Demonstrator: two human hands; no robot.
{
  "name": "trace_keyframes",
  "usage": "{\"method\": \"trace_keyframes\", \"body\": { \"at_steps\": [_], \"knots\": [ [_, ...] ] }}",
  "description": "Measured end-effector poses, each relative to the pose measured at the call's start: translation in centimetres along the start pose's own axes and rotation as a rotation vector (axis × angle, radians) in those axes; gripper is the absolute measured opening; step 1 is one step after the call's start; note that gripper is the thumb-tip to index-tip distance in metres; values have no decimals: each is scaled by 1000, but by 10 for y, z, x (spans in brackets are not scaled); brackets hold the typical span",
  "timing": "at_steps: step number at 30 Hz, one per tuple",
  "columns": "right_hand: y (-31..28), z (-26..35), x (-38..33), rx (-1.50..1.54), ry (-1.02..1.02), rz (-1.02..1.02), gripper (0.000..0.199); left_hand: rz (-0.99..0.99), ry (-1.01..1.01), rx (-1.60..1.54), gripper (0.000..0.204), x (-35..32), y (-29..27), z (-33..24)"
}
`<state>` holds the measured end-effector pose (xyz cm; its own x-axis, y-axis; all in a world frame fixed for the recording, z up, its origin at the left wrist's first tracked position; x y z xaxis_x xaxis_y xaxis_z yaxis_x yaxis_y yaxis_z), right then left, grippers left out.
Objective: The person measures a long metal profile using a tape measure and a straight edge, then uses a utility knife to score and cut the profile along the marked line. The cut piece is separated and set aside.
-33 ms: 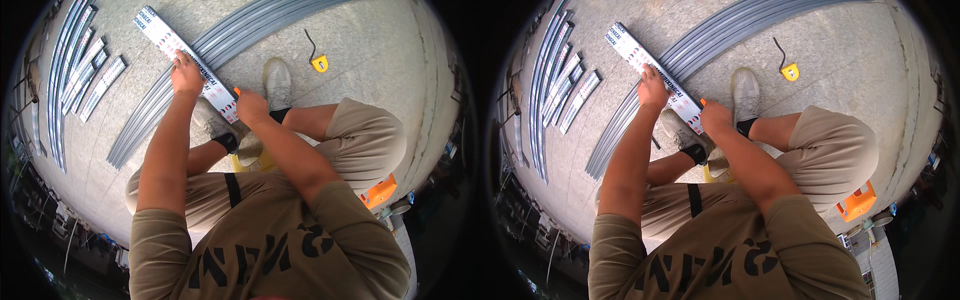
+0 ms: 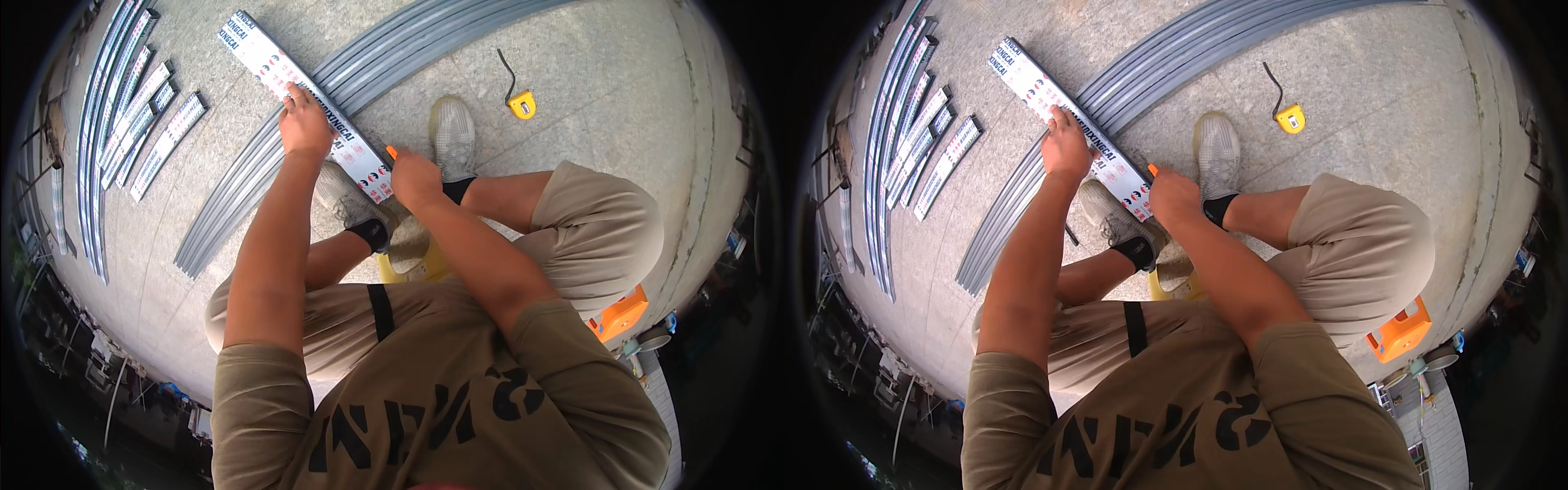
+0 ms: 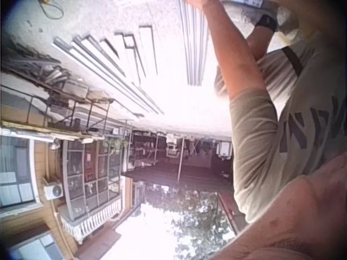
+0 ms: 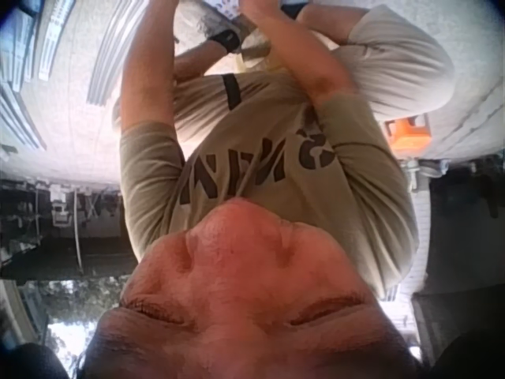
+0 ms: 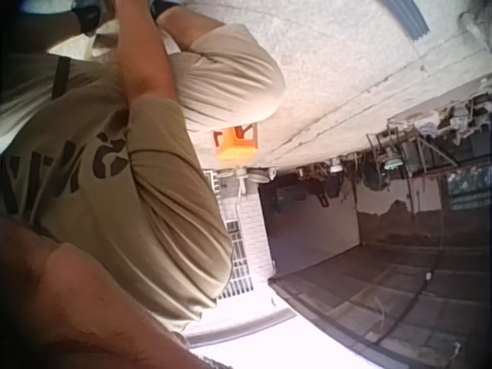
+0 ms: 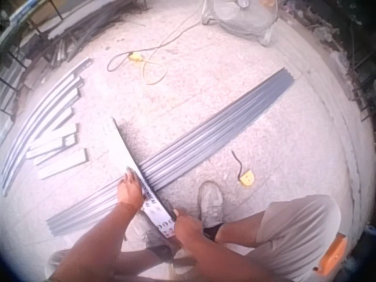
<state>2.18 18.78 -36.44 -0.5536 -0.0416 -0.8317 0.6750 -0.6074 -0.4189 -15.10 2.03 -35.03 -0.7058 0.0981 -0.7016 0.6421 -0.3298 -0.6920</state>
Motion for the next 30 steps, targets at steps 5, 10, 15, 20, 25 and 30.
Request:
{"method": "trace_keyframes", "body": {
  "at_steps": [5, 10, 15, 20, 25, 30],
  "knots": [
    [-4, 9, -2, -30, -27, -72, 19, -24, 24, -16, 126, -4, 2, -1],
    [-7, 11, 0, -23, -46, -115, 18, 6, 7, -21, 123, -6, -1, -4],
    [-14, 12, -4, 9, -12, -139, 17, -9, 22, -23, 125, -6, 1, -1],
    [-33, 11, -13, 41, -5, -179, 19, 9, 10, -39, 125, -7, 0, 0],
    [-46, 9, -16, 133, -16, -228, 23, -2, 34, -47, 125, -5, 2, 0],
    [-59, 15, -24, 154, -33, -250, 24, 10, 33, -27, 127, -8, -2, 1]
  ]
}}
Point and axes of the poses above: each hand's wrist, its own x-axis towards the middle knuckle, its own y-axis out of the palm, z = x × y, the point moved 6 cm from there along x, towards the middle knuckle, and after that the axes turned 14 degrees about z, right-handed, at the moved point
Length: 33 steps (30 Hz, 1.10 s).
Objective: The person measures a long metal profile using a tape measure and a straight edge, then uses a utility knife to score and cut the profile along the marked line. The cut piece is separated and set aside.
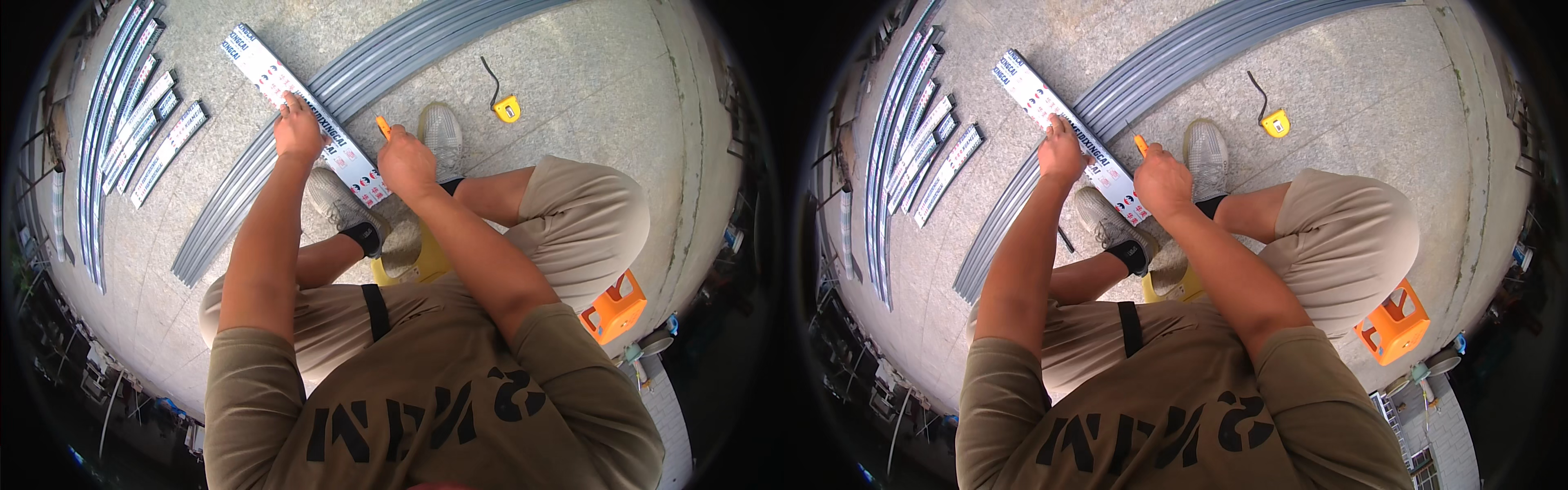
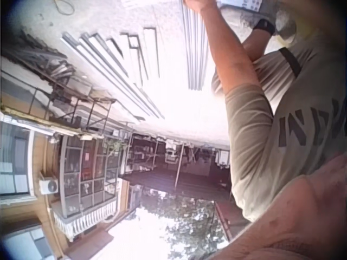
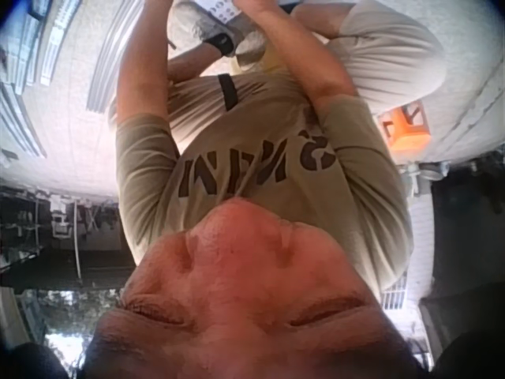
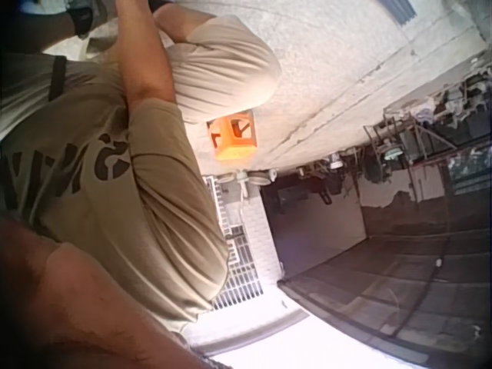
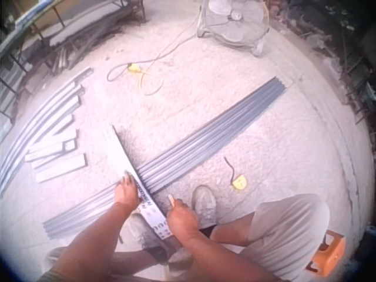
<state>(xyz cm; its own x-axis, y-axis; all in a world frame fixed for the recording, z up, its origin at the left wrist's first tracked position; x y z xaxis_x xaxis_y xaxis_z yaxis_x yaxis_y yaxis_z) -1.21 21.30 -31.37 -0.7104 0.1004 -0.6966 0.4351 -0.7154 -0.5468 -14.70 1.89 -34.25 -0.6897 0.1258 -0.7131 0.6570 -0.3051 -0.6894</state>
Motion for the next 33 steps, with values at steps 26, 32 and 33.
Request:
{"method": "trace_keyframes", "body": {
  "at_steps": [26, 32, 33],
  "knots": [
    [76, 92, 133, 485, -101, 363, 39, -153, 117, -85, 66, 2, 14, 20],
    [74, 100, 136, 408, -157, 391, 39, -84, 147, -101, 61, 10, 14, 34],
    [74, 100, 136, 397, -155, 389, 39, -94, 141, -132, 60, 9, 12, 34]
  ]
}}
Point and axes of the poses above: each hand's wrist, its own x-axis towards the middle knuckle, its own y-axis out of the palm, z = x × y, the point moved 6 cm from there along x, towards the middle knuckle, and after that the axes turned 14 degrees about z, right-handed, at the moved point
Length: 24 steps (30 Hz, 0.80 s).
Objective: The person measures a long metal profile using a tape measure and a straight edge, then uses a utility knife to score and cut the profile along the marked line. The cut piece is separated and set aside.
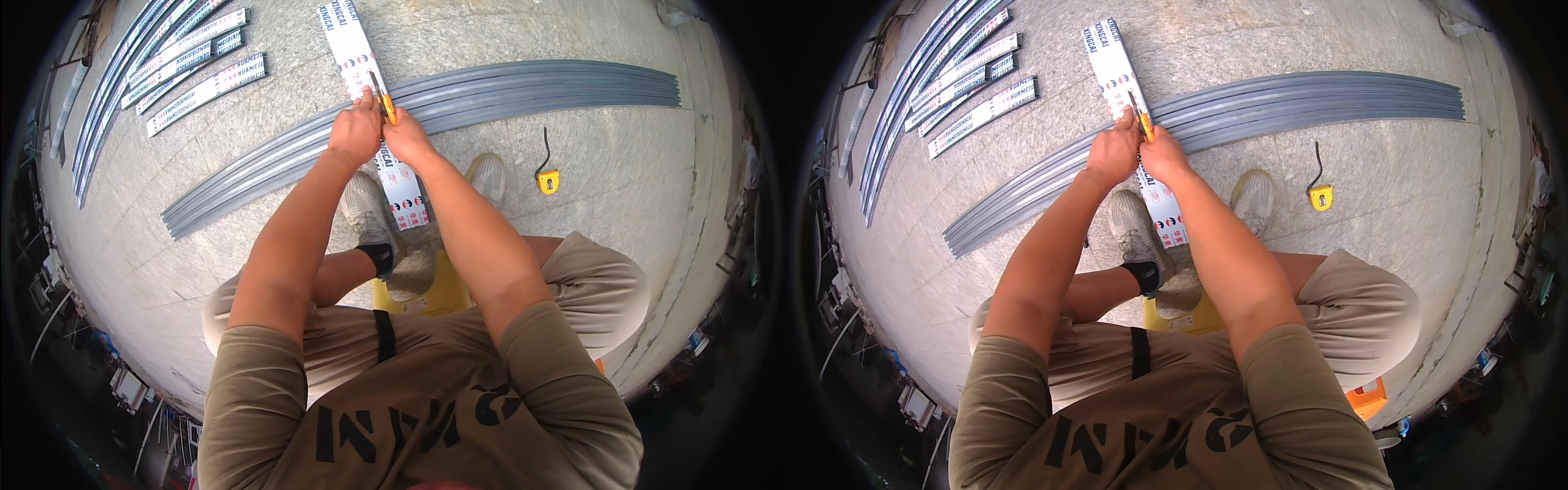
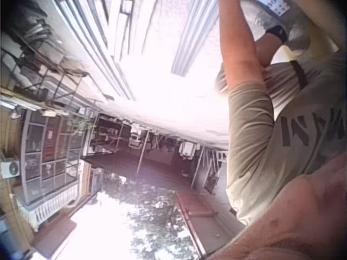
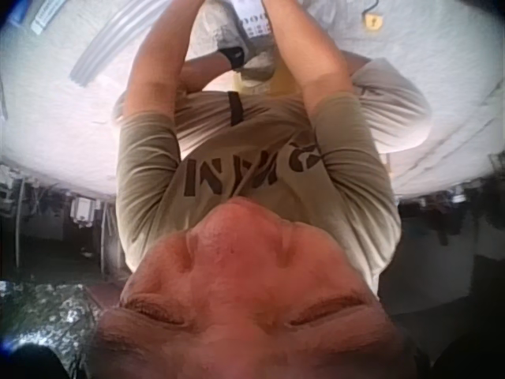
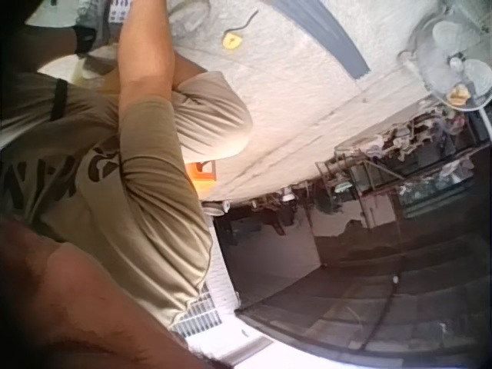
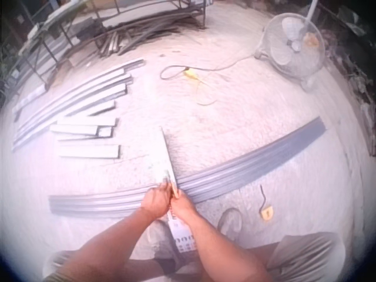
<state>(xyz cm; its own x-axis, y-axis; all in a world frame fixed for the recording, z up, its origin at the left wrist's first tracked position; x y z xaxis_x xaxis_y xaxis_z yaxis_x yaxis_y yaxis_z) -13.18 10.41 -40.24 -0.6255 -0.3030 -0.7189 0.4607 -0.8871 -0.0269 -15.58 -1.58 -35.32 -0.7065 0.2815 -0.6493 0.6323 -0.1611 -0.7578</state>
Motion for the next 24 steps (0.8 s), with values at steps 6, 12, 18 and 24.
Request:
{"method": "trace_keyframes", "body": {
  "at_steps": [6, 12, 18, 24],
  "knots": [
    [7, 4, 3, -94, 1, -26, 40, -61, -20, -531, 44, -5, -8, 32],
    [8, 16, 6, -161, -42, 12, 39, -51, -113, -629, 51, -10, -30, 25],
    [10, 39, -18, -38, 29, 330, 34, -239, -228, -580, 53, 1, -16, 22],
    [2, 17, 2, -130, -131, 339, 45, -144, -109, -602, 51, 3, -19, 32]
  ]
}}
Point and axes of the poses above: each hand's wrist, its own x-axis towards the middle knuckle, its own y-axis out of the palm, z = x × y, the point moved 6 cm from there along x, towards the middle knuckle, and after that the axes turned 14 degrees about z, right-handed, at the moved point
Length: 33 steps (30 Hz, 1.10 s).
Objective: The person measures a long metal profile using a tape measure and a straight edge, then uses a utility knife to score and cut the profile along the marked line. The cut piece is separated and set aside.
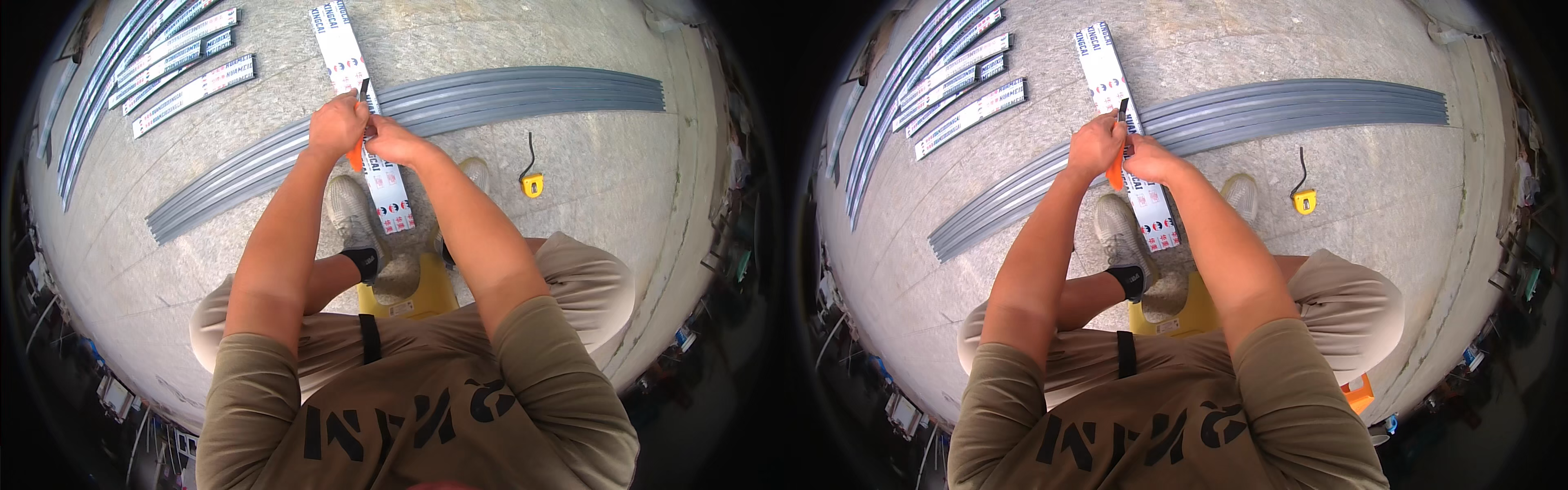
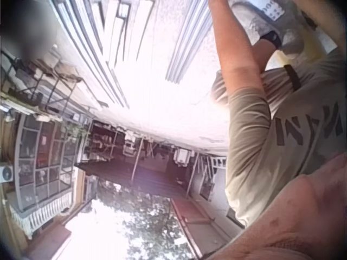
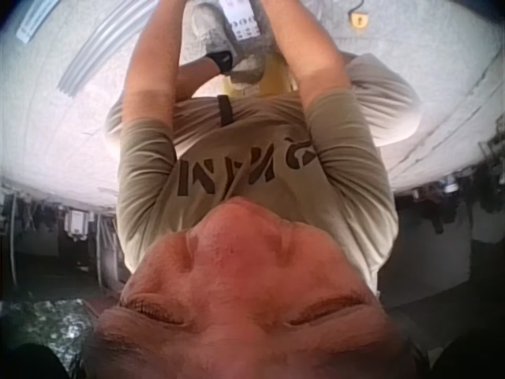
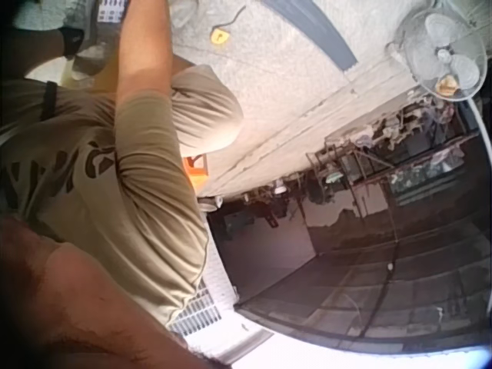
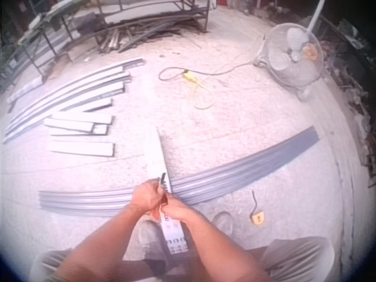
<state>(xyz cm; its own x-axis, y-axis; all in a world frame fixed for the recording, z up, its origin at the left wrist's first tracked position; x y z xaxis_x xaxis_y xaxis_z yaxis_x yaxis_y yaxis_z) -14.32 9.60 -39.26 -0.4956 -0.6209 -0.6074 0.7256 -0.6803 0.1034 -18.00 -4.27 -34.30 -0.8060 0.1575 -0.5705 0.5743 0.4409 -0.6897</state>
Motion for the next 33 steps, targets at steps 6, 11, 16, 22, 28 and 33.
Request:
{"method": "trace_keyframes", "body": {
  "at_steps": [6, 11, 16, 22, 28, 33],
  "knots": [
    [-4, 48, -29, -759, 54, -232, 56, 84, 3, -49, 53, -10, -4, 11],
    [-2, 43, -29, -1066, -159, -316, 52, 68, 43, -89, 51, -8, -5, 13],
    [-1, 48, -36, -1025, -89, -277, 80, 67, 25, -93, 52, -9, -5, 13],
    [2, 9, -64, -441, 189, -554, 91, 82, 16, -24, 51, -5, 0, 19],
    [31, -32, -74, -150, 225, -735, 71, 101, 10, -9, 51, -7, -2, 13],
    [44, -64, -67, 29, 304, -773, 62, 99, 11, -12, 47, -6, -3, 13]
  ]
}}
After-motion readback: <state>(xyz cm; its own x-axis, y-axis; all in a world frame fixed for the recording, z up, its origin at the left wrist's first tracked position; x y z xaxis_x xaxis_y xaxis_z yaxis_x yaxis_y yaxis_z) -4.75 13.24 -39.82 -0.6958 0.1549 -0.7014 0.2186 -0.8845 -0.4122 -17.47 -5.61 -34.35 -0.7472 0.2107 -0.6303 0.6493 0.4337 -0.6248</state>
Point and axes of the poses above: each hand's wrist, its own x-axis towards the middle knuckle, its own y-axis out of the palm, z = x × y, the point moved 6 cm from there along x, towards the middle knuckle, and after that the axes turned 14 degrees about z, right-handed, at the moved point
